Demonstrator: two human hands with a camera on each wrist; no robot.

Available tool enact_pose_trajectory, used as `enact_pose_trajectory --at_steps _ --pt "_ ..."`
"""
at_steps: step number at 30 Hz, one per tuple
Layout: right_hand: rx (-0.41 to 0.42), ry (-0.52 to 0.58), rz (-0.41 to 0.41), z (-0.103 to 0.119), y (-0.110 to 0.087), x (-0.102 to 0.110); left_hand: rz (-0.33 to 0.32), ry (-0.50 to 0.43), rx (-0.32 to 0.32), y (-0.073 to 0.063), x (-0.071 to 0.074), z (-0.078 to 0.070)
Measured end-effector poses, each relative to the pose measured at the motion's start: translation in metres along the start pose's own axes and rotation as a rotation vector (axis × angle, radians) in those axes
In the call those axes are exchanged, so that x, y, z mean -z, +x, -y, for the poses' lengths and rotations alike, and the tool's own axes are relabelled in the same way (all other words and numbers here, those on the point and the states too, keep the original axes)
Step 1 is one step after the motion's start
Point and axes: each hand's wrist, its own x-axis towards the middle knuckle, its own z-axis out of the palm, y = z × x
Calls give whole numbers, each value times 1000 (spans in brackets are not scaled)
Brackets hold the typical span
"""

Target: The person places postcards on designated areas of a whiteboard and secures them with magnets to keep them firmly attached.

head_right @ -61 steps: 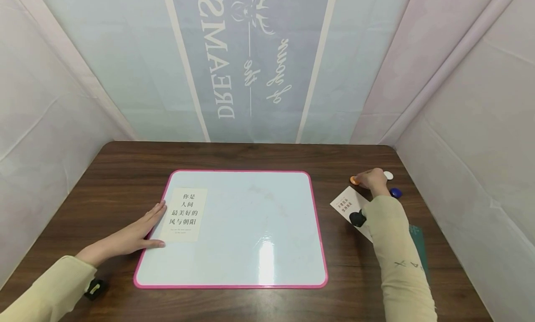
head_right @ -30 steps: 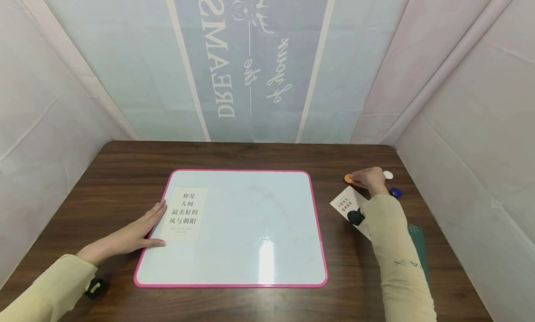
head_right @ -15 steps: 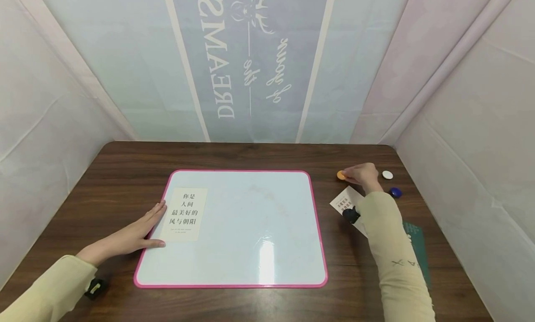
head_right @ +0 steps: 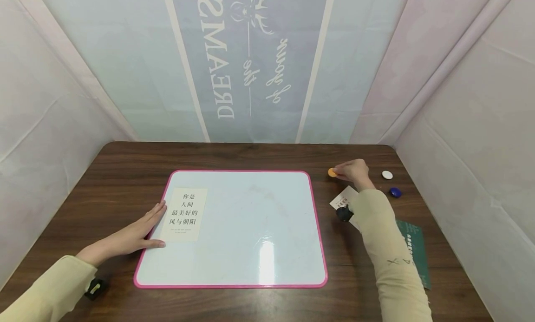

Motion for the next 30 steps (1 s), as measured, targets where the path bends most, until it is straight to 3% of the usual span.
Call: enact_pose_trajectory --at_steps 16,30 --pt "43 15 63 17 1 -21 6 -3 19 0 2 -4" --pt "66 -86 57 31 6 -43 1 -6 22 0 1 -4"
